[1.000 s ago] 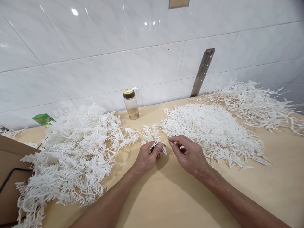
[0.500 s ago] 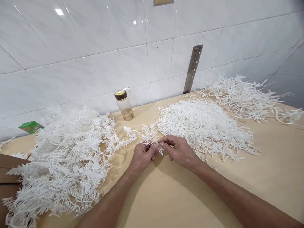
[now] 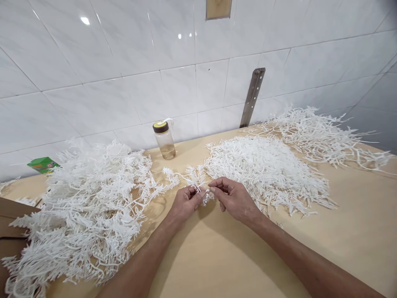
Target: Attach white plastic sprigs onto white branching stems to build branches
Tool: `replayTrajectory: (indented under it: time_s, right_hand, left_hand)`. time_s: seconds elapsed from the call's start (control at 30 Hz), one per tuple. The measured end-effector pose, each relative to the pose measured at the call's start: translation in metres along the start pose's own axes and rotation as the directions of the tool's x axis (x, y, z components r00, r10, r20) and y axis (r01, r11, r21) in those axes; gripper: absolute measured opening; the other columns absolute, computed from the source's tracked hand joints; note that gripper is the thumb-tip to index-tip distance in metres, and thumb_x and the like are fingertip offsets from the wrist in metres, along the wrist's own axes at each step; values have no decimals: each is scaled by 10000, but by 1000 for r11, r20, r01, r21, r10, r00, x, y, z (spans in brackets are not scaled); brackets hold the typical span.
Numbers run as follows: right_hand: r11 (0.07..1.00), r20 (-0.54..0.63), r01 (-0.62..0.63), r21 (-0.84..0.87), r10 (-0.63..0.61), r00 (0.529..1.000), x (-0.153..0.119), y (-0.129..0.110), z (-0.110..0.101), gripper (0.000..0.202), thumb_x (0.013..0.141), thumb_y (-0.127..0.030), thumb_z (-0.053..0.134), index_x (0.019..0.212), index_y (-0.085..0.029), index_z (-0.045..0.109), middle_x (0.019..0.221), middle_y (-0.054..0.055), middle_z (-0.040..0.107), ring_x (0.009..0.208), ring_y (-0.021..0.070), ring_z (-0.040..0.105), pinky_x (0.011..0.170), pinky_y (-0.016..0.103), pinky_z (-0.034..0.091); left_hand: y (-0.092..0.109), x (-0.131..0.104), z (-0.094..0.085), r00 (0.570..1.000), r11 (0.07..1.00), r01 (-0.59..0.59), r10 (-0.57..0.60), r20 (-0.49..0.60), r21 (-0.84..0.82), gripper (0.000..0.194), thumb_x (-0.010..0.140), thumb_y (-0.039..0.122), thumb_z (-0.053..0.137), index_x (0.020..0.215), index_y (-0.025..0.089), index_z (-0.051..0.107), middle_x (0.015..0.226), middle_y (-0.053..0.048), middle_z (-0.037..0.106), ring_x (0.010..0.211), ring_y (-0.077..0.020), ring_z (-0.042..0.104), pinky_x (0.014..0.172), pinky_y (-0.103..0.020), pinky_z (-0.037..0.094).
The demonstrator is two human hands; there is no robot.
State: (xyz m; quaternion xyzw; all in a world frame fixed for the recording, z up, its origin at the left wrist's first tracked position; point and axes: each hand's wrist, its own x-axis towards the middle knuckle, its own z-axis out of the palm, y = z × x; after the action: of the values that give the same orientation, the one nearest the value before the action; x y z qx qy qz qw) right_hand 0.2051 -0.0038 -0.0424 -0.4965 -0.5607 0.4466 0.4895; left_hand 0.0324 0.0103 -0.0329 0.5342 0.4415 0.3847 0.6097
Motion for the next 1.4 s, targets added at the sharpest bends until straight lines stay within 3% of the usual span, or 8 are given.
replayTrajectory:
  time_s: [0.3, 0.5, 0.63, 0.77, 0.93, 1.17, 1.3, 1.4]
  right_hand:
    - [998, 65, -21, -53, 24, 998, -4, -8, -5, 267, 825, -400, 631, 961, -174, 673, 780, -1, 658, 402, 62, 481, 388, 228, 448]
    - [986, 150, 13, -166, 12, 989, -4, -8, -9, 220, 878, -370, 567, 873, -190, 693, 594, -52, 559, 383, 78, 504, 410, 217, 436]
    - [911, 96, 179, -373, -154, 983, -5, -7, -9, 195, 907, -310, 539, 836, -204, 685, 666, -15, 644, 512, 117, 578, 488, 237, 450]
    - [730, 132, 377, -569, -372, 919, -6, -6, -7, 174, 920, -219, 520, 856, -196, 680, 785, 36, 682, 706, 164, 622, 631, 279, 474]
    - [690, 202, 421, -588, -379, 903, -6, -3, -10, 204, 938, -175, 491, 892, -193, 688, 836, 47, 701, 738, 170, 633, 695, 309, 486]
    - [683, 225, 421, -597, -361, 905, -9, -1, -12, 187, 932, -164, 501, 913, -202, 684, 861, 37, 709, 771, 172, 647, 703, 303, 486]
    - [584, 214, 447, -678, -424, 880, -6, 4, -6, 202, 932, -147, 478, 852, -189, 659, 816, 48, 675, 701, 163, 610, 644, 285, 456]
    - [510, 108, 382, -771, -486, 867, 3, 9, -12, 217, 933, -139, 442, 824, -170, 627, 779, 66, 638, 652, 166, 577, 596, 284, 432]
  left_hand:
    - [-5, 1, 3, 993, 978, -108, 114, -24, 181, 481, 720, 600, 690, 624, 166, 505, 546, 46, 407, 523, -80, 339, 496, -233, 263]
    - [-5, 0, 3, 987, 959, -138, 153, -41, 250, 477, 738, 589, 668, 601, 176, 472, 541, 42, 411, 526, -84, 344, 498, -232, 273]
    - [-6, -1, 4, 987, 956, -143, 158, -40, 255, 455, 763, 572, 650, 603, 181, 480, 528, 40, 420, 515, -90, 360, 495, -233, 281]
    - [-11, -2, 6, 974, 918, -168, 210, -81, 359, 424, 809, 522, 618, 602, 191, 452, 537, 42, 403, 523, -101, 362, 509, -239, 282]
    - [-13, -5, 8, 951, 836, -210, 294, -91, 507, 370, 857, 447, 568, 612, 192, 462, 566, 31, 420, 535, -111, 360, 525, -249, 270]
    - [-7, -5, 7, 984, 877, -132, 173, -48, 461, 380, 852, 465, 557, 601, 185, 501, 572, 10, 470, 557, -127, 419, 529, -252, 300]
    - [-2, -1, 6, 991, 886, -130, 124, 44, 445, 452, 828, 479, 581, 519, 193, 415, 499, 34, 385, 489, -101, 335, 480, -252, 248]
    - [-1, 0, 5, 994, 920, -98, 74, 78, 379, 477, 805, 529, 602, 518, 195, 418, 473, 37, 394, 459, -92, 351, 467, -248, 252]
